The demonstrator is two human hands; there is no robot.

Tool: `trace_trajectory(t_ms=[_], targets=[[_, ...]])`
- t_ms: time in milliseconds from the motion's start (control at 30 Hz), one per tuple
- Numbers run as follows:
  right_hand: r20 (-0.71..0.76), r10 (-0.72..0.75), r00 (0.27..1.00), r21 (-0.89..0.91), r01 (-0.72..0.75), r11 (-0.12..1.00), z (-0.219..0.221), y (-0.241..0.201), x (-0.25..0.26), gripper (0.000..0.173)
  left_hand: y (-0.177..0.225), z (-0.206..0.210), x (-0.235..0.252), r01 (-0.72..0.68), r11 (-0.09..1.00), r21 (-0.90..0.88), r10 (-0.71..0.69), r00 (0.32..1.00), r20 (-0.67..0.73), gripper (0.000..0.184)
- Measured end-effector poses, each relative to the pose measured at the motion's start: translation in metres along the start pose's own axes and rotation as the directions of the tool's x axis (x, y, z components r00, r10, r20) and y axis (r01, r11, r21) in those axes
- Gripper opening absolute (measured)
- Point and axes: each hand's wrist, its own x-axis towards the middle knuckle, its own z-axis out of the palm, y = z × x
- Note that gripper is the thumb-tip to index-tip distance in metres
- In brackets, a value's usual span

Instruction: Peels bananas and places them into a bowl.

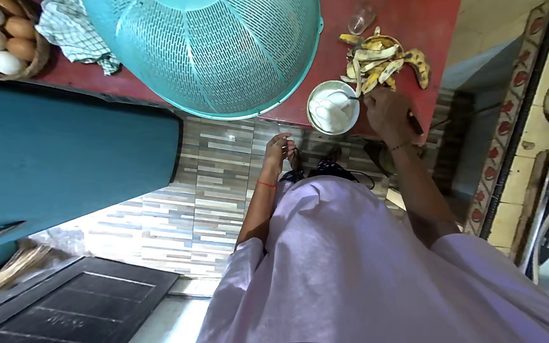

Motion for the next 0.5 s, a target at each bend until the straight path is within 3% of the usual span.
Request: trace_trajectory(t_ms=[133, 233, 400, 500], targets=[[-0.01, -0.124, 0.992, 0.011, 0.124, 0.992, 0.008, -0.01, 0.008, 0.029, -0.001, -0.002, -0.001, -0.009, 1.0, -0.012, 0.009, 1.0, 0.008, 0.029], [-0.1, -0.222, 0.97, -0.01, 0.222, 0.975, 0.011, -0.018, 0.013, 0.026, -0.001, -0.001, -0.001, -0.005, 1.0, -0.017, 0.005, 1.0, 0.002, 0.028], [-0.253, -0.297, 0.921, -0.198, 0.251, 0.948, 0.02, -0.008, 0.023, 0.023, -0.001, -0.007, -0.002, -0.011, 0.999, -0.032, 0.011, 1.0, -0.011, 0.028], [-0.19, -0.304, 0.934, -0.199, 0.267, 0.943, 0.028, -0.005, 0.027, 0.023, -0.003, -0.009, -0.002, -0.007, 0.999, -0.036, 0.007, 1.0, -0.018, 0.028]])
